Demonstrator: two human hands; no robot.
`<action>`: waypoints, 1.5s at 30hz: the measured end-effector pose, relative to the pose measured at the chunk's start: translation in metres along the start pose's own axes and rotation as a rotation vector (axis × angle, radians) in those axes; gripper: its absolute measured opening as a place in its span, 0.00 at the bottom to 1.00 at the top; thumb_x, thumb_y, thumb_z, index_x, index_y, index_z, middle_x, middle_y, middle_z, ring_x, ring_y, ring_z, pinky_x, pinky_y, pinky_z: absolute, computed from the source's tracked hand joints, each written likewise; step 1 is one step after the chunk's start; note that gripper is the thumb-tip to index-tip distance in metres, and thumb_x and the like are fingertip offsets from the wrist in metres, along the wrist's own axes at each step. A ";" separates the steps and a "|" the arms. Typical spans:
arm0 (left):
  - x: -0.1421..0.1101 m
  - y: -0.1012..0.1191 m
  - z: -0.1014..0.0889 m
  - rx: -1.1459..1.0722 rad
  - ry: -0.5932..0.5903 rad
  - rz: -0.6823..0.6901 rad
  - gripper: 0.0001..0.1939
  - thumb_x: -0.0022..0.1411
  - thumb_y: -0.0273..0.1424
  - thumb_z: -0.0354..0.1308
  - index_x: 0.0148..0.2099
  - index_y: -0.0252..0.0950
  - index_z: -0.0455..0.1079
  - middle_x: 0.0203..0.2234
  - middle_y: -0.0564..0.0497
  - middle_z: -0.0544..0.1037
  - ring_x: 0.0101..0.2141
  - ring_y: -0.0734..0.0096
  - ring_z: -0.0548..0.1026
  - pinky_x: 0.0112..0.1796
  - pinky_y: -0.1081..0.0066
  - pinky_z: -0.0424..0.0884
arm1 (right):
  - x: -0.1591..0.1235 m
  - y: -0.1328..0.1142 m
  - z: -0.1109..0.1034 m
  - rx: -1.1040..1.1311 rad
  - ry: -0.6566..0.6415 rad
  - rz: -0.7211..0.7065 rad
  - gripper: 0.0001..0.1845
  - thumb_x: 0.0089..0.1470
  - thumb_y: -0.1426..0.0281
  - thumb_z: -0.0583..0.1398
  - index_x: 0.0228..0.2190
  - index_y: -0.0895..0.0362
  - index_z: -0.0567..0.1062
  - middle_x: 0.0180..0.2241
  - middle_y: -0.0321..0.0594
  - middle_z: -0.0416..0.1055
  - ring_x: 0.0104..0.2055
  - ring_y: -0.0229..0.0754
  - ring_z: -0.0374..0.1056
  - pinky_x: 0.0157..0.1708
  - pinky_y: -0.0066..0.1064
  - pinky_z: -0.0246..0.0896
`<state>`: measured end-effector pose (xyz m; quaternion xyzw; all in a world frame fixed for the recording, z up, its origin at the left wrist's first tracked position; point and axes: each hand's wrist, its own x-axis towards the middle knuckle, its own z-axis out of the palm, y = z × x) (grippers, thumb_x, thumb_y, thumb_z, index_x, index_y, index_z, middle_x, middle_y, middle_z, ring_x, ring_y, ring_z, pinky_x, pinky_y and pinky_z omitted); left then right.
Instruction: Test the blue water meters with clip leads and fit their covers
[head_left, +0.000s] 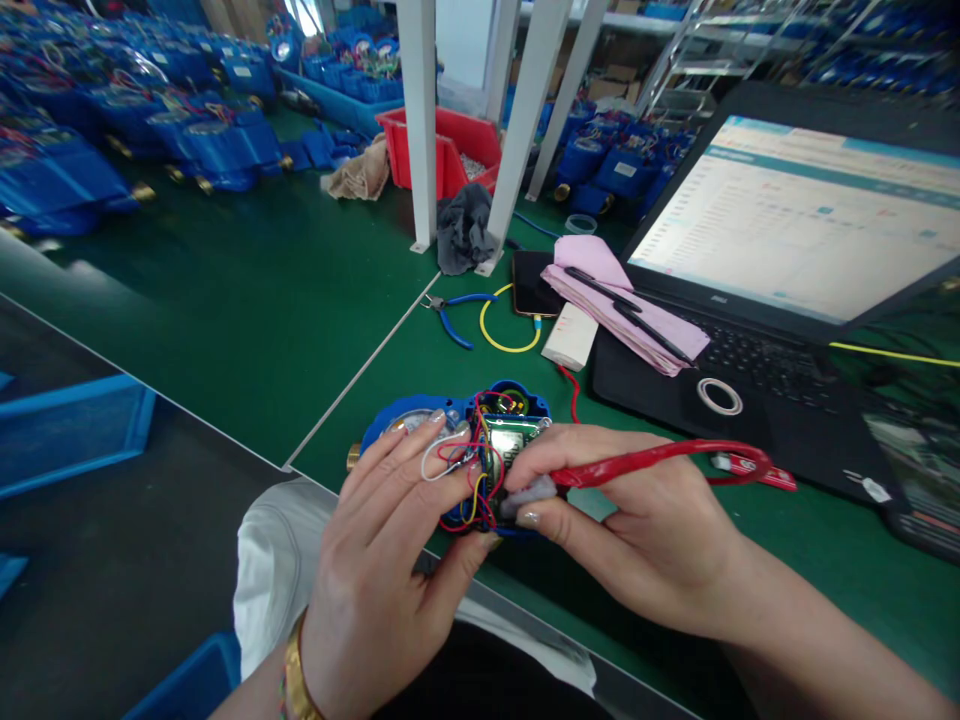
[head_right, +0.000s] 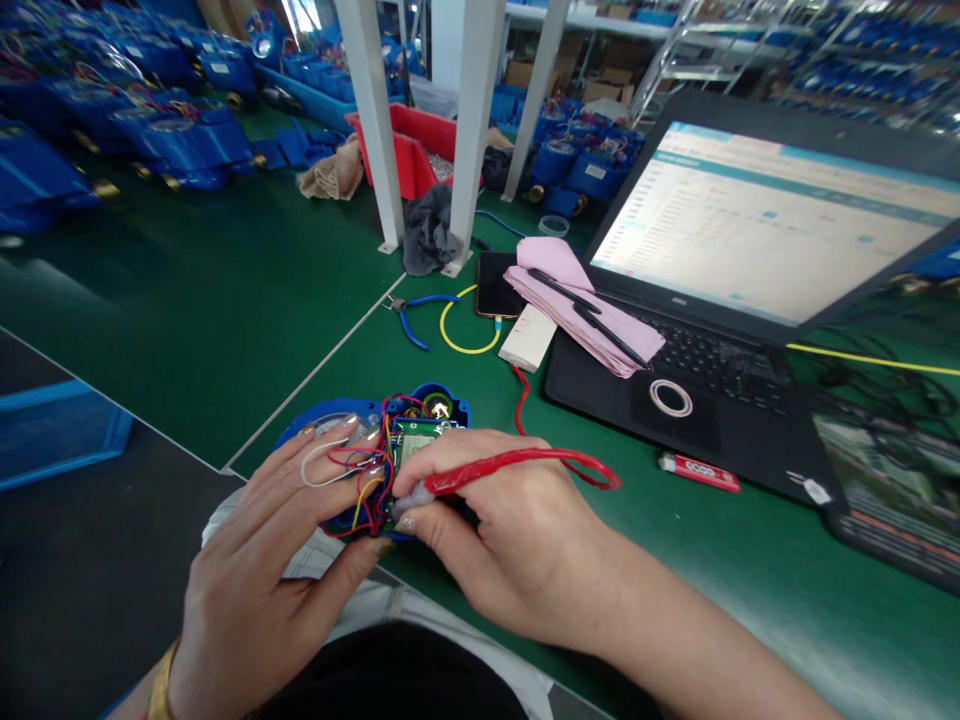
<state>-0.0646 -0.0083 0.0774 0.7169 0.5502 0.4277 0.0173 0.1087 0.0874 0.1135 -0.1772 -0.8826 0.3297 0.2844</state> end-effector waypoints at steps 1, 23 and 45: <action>0.000 0.000 0.000 0.002 0.002 -0.001 0.10 0.61 0.24 0.61 0.46 0.31 0.70 0.46 0.44 0.75 0.53 0.60 0.69 0.60 0.59 0.59 | 0.000 0.000 0.000 -0.002 -0.001 -0.003 0.06 0.55 0.79 0.59 0.36 0.59 0.71 0.32 0.34 0.74 0.35 0.33 0.71 0.37 0.21 0.65; -0.001 0.001 -0.002 0.012 -0.010 -0.012 0.11 0.62 0.24 0.61 0.47 0.32 0.70 0.48 0.45 0.75 0.53 0.58 0.69 0.59 0.57 0.60 | -0.004 0.000 0.005 -0.035 -0.020 -0.015 0.04 0.58 0.77 0.58 0.37 0.60 0.71 0.32 0.37 0.73 0.35 0.37 0.69 0.38 0.28 0.63; -0.002 -0.002 0.000 0.059 -0.001 0.032 0.10 0.62 0.20 0.58 0.46 0.30 0.71 0.49 0.43 0.74 0.54 0.58 0.69 0.58 0.58 0.61 | -0.004 -0.005 0.006 -0.108 -0.035 -0.096 0.04 0.59 0.78 0.56 0.33 0.63 0.72 0.30 0.42 0.70 0.30 0.38 0.63 0.30 0.29 0.59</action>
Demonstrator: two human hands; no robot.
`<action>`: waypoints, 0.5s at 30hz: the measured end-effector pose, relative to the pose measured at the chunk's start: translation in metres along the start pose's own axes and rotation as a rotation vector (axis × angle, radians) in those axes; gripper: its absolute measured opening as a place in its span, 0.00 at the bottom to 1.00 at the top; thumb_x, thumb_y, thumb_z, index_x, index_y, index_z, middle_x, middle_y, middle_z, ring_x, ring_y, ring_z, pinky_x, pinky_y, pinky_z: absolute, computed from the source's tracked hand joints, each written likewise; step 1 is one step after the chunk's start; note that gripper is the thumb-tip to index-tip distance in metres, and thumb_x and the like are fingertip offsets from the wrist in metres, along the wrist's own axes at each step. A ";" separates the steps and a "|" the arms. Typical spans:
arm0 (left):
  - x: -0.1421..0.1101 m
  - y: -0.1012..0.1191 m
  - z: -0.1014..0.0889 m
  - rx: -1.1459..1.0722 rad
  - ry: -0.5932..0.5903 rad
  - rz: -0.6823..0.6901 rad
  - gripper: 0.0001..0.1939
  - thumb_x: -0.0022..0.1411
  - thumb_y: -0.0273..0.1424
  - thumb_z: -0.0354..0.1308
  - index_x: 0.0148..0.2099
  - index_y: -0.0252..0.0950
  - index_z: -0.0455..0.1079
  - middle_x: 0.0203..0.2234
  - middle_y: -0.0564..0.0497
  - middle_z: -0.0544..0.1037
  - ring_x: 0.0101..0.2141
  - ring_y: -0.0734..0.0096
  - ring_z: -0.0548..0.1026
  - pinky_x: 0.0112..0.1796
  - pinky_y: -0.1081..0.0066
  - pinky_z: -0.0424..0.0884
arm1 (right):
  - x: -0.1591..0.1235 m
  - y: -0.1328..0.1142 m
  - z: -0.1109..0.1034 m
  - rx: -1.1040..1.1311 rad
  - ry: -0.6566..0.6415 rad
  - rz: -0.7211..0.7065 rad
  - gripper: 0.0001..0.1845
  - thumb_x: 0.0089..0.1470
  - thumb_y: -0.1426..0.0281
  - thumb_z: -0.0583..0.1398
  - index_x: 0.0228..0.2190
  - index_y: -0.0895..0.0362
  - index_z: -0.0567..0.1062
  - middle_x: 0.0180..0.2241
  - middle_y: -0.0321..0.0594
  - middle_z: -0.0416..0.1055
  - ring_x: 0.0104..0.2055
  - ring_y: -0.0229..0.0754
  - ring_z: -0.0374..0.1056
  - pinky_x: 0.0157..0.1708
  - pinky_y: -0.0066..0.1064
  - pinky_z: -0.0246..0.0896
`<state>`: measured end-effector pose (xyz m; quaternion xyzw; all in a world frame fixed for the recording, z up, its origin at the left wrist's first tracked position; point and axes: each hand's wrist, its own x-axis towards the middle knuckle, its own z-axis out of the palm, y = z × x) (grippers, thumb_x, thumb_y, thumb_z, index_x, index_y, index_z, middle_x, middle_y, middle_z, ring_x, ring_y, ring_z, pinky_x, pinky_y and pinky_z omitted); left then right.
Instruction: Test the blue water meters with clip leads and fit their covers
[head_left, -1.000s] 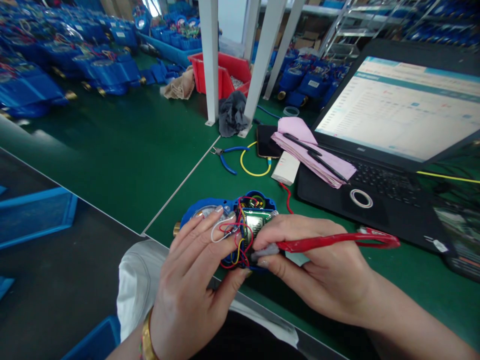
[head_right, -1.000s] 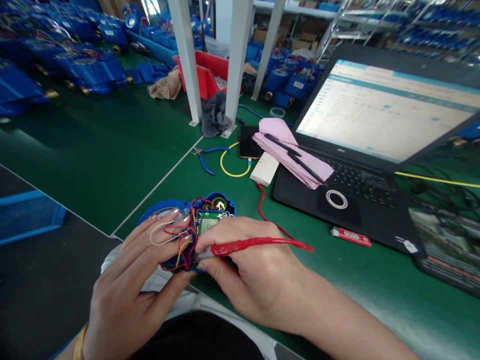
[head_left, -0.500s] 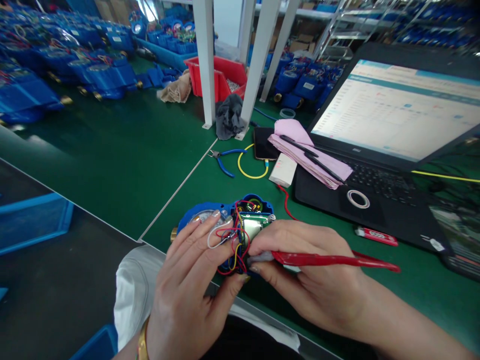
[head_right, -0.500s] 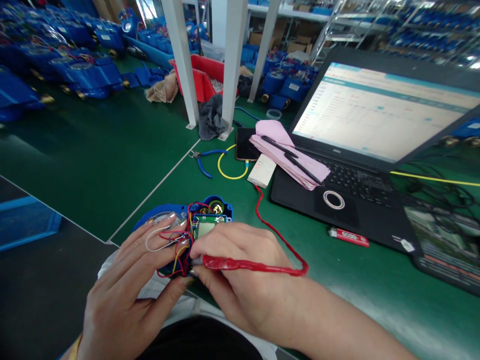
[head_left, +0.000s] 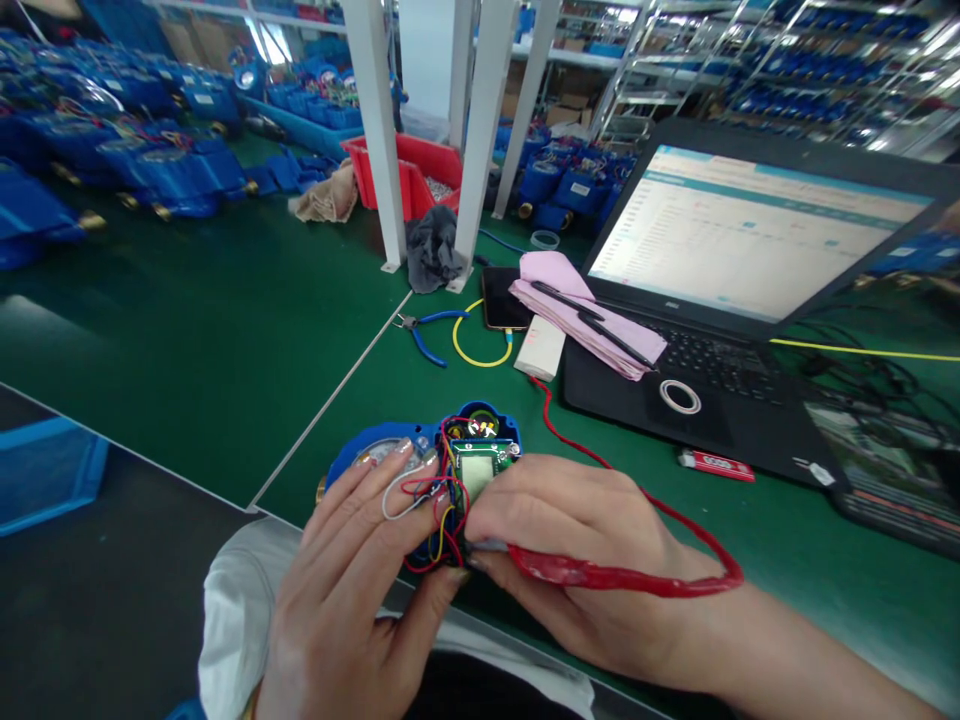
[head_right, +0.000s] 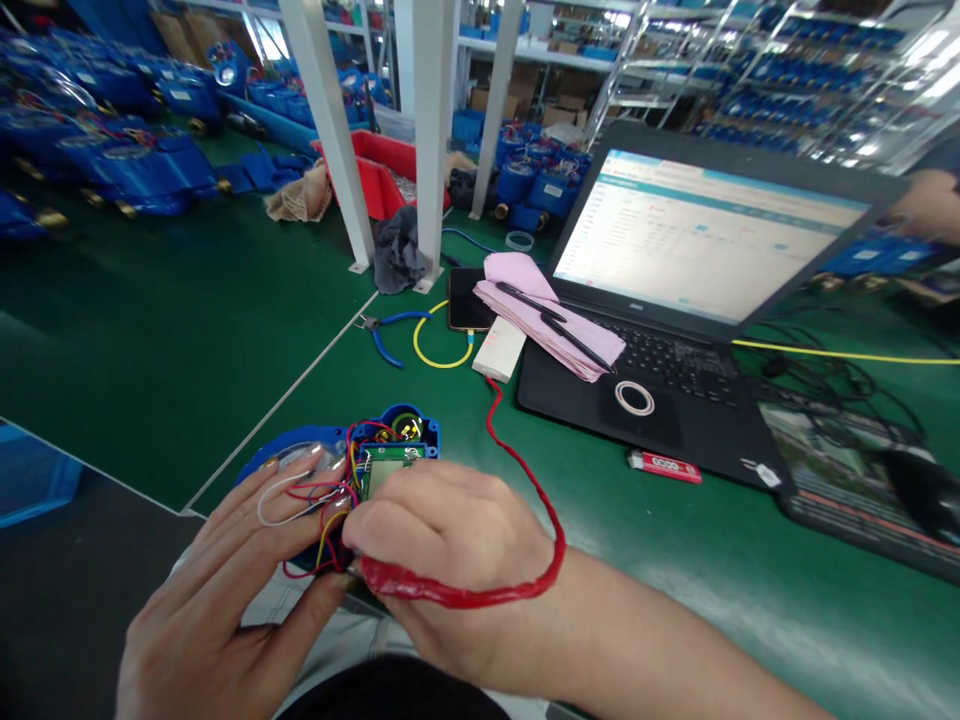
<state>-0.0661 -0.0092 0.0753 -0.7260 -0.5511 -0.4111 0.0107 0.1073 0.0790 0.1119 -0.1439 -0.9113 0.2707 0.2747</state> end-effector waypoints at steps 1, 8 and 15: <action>0.000 0.001 0.000 -0.002 0.003 -0.003 0.11 0.61 0.19 0.58 0.47 0.30 0.71 0.49 0.43 0.74 0.53 0.58 0.69 0.58 0.58 0.61 | -0.001 0.000 0.000 -0.011 -0.002 -0.015 0.04 0.58 0.79 0.56 0.34 0.64 0.72 0.31 0.42 0.71 0.31 0.39 0.63 0.30 0.29 0.59; -0.001 0.003 0.000 -0.020 0.023 -0.020 0.11 0.61 0.18 0.57 0.46 0.31 0.72 0.49 0.44 0.74 0.52 0.59 0.70 0.58 0.57 0.62 | -0.006 -0.001 0.005 -0.042 0.004 -0.059 0.04 0.57 0.78 0.58 0.34 0.63 0.73 0.32 0.43 0.72 0.31 0.40 0.63 0.31 0.31 0.60; -0.003 0.003 -0.002 -0.007 0.013 -0.004 0.11 0.62 0.20 0.58 0.47 0.30 0.71 0.49 0.43 0.74 0.54 0.57 0.69 0.58 0.56 0.61 | -0.001 0.000 0.003 0.006 0.020 -0.027 0.04 0.59 0.78 0.56 0.34 0.63 0.72 0.31 0.42 0.71 0.31 0.38 0.63 0.32 0.28 0.60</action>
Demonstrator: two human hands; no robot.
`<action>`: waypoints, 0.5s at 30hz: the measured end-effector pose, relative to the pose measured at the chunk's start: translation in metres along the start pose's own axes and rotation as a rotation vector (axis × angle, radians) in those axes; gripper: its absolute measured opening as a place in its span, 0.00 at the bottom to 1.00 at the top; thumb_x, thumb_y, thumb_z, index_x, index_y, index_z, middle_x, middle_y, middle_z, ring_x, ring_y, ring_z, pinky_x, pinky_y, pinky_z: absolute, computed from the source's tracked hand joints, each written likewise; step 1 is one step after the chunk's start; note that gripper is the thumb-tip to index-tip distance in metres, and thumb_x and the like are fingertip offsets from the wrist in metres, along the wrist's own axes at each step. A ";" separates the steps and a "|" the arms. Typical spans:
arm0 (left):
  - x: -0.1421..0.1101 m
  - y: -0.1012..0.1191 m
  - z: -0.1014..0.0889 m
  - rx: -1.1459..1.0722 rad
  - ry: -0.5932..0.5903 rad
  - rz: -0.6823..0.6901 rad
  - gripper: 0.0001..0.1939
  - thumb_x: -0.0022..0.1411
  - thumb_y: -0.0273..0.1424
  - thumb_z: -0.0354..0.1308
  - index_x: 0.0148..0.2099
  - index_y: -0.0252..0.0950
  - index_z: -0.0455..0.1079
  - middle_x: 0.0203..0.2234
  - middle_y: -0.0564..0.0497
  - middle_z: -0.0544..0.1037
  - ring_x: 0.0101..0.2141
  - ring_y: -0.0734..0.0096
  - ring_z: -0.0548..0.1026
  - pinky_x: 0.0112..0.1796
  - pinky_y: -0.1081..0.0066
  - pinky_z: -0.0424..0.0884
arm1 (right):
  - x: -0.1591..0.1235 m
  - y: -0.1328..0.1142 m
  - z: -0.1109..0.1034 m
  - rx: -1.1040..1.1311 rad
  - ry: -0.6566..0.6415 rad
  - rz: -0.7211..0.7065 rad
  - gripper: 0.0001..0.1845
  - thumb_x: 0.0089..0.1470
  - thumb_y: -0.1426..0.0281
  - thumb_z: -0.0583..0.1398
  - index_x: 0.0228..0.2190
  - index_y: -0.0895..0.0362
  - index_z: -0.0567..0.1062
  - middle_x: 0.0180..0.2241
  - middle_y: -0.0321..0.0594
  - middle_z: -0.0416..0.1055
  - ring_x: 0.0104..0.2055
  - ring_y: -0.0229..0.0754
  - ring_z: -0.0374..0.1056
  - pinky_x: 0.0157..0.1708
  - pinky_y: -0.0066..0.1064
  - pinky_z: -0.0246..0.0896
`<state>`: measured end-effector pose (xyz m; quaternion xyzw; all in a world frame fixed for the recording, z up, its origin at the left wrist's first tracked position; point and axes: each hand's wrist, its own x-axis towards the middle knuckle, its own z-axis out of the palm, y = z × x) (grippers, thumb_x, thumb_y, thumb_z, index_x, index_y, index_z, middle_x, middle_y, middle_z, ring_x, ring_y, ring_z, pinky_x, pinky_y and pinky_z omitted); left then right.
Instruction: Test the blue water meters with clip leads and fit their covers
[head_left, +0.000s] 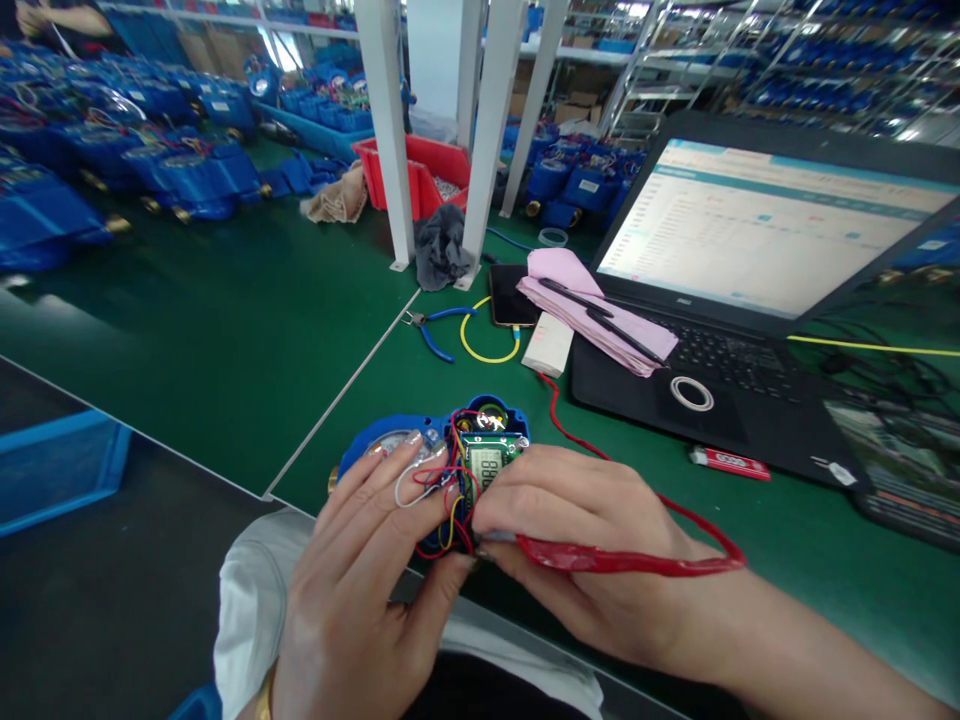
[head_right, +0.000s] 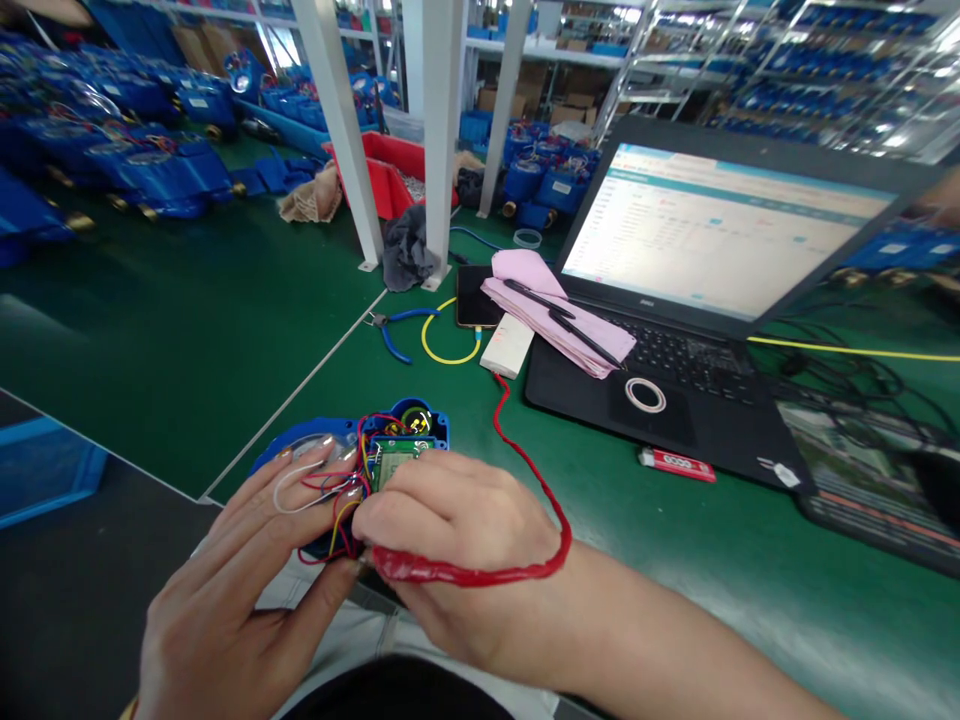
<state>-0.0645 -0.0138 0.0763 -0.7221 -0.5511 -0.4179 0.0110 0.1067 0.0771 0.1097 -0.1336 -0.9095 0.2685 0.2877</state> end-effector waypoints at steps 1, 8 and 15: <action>0.000 0.000 0.000 0.001 0.001 0.001 0.10 0.62 0.20 0.58 0.47 0.30 0.71 0.49 0.43 0.74 0.54 0.58 0.69 0.58 0.57 0.61 | 0.000 0.000 0.000 -0.001 0.001 0.006 0.04 0.59 0.78 0.56 0.33 0.62 0.72 0.31 0.41 0.70 0.31 0.38 0.63 0.32 0.28 0.59; 0.001 0.000 0.002 0.003 0.015 0.006 0.10 0.62 0.21 0.58 0.46 0.31 0.71 0.48 0.44 0.74 0.53 0.60 0.69 0.58 0.58 0.61 | 0.002 0.001 -0.001 -0.042 -0.017 0.028 0.05 0.61 0.75 0.55 0.32 0.60 0.69 0.30 0.39 0.68 0.32 0.37 0.62 0.33 0.28 0.57; 0.001 -0.001 0.003 -0.006 0.024 0.005 0.10 0.62 0.23 0.58 0.47 0.31 0.71 0.47 0.44 0.75 0.53 0.58 0.69 0.58 0.56 0.62 | 0.000 0.000 -0.002 -0.047 -0.018 0.026 0.06 0.63 0.75 0.54 0.32 0.59 0.69 0.30 0.39 0.69 0.32 0.37 0.62 0.33 0.27 0.57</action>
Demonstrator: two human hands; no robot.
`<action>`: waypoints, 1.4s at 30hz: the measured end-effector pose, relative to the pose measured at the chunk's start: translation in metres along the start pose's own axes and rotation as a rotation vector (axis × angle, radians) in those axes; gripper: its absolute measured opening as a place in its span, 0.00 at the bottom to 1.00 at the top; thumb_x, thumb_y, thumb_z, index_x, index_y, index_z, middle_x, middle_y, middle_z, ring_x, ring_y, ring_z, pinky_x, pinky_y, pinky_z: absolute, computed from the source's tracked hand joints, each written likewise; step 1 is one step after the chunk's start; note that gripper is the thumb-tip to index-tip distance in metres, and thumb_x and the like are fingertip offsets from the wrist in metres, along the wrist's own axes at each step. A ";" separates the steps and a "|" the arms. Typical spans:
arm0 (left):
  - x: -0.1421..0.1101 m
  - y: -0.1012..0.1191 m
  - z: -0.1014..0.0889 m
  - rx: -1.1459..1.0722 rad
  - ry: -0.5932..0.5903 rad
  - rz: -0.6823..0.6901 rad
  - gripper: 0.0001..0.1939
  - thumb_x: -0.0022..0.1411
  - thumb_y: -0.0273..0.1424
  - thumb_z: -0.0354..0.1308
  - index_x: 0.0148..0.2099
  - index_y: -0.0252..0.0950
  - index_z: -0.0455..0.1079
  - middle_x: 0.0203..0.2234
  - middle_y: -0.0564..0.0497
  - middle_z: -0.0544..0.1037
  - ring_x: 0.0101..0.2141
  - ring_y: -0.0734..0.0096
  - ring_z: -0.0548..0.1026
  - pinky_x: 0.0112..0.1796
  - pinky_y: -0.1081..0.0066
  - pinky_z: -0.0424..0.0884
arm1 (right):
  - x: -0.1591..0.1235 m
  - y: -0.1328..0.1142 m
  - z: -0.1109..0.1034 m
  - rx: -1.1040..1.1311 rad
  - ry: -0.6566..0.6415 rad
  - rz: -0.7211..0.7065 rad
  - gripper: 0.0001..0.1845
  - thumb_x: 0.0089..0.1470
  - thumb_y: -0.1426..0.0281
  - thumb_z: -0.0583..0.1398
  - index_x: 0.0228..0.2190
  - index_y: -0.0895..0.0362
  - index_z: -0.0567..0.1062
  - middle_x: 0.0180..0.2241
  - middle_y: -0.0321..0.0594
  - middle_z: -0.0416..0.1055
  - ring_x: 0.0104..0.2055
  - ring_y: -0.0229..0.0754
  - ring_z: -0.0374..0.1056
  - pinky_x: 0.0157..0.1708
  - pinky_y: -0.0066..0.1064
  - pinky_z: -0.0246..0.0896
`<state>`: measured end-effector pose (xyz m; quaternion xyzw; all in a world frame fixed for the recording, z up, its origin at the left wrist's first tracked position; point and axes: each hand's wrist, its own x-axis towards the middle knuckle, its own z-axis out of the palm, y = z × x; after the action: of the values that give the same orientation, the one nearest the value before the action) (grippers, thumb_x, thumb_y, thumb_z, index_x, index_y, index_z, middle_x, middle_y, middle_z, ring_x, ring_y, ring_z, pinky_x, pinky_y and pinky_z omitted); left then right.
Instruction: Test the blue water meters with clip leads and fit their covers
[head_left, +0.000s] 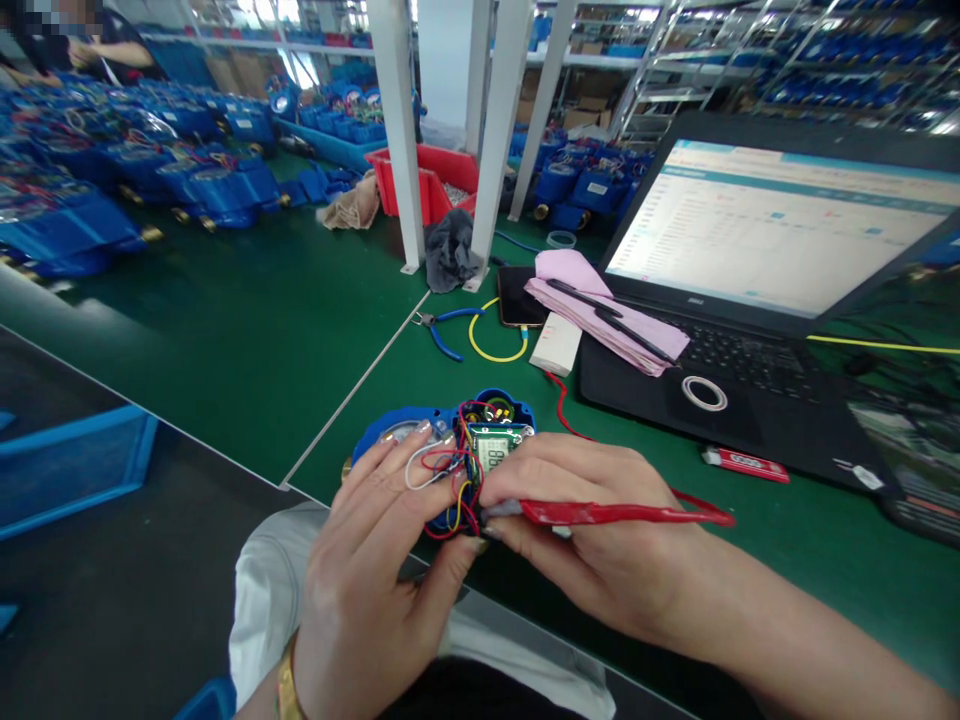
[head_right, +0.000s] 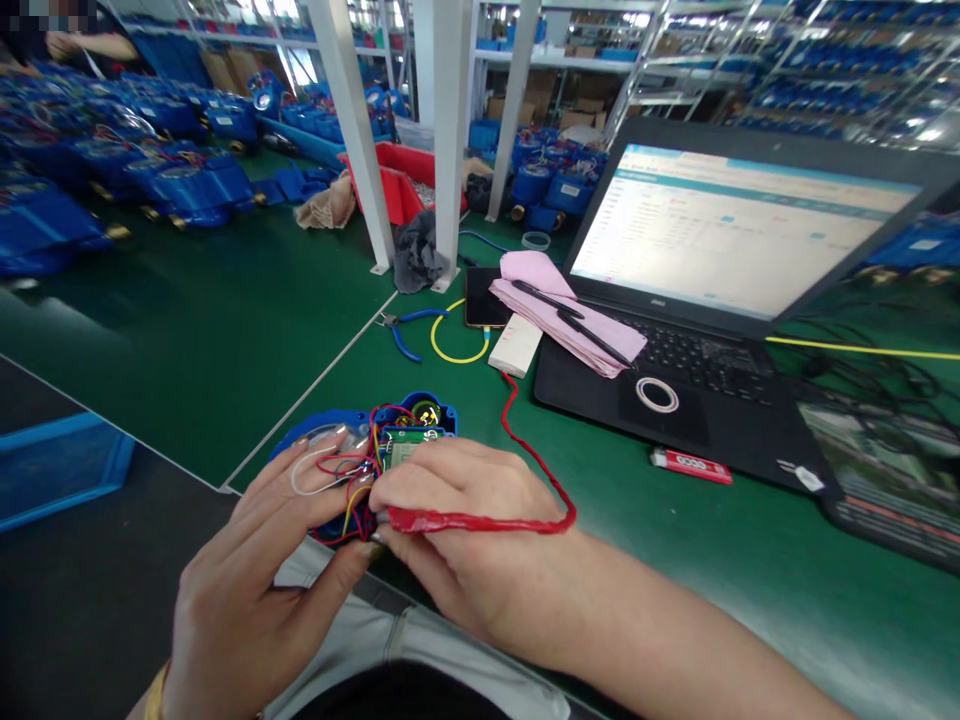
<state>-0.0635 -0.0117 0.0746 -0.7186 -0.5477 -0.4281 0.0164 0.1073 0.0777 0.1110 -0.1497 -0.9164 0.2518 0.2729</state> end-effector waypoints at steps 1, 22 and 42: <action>0.000 0.000 0.000 0.000 -0.002 -0.002 0.10 0.62 0.23 0.58 0.47 0.32 0.71 0.47 0.44 0.75 0.53 0.58 0.69 0.57 0.55 0.62 | 0.000 0.000 0.000 -0.002 -0.001 0.001 0.06 0.63 0.75 0.54 0.33 0.59 0.69 0.30 0.39 0.69 0.32 0.37 0.63 0.33 0.27 0.58; 0.003 -0.003 0.002 -0.035 0.010 0.005 0.09 0.61 0.23 0.60 0.45 0.31 0.71 0.47 0.43 0.75 0.52 0.61 0.70 0.58 0.58 0.61 | -0.005 0.009 -0.005 0.177 0.055 0.026 0.11 0.58 0.78 0.58 0.44 0.61 0.71 0.38 0.41 0.74 0.41 0.37 0.70 0.43 0.28 0.65; 0.000 -0.004 0.000 -0.047 -0.001 0.002 0.10 0.60 0.24 0.62 0.45 0.32 0.71 0.47 0.44 0.75 0.53 0.59 0.69 0.58 0.58 0.61 | -0.001 0.009 -0.006 0.198 0.088 0.068 0.06 0.55 0.80 0.59 0.35 0.59 0.72 0.31 0.38 0.74 0.34 0.36 0.71 0.36 0.26 0.67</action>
<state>-0.0665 -0.0101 0.0732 -0.7196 -0.5367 -0.4406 -0.0006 0.1125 0.0866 0.1098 -0.1639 -0.8686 0.3432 0.3176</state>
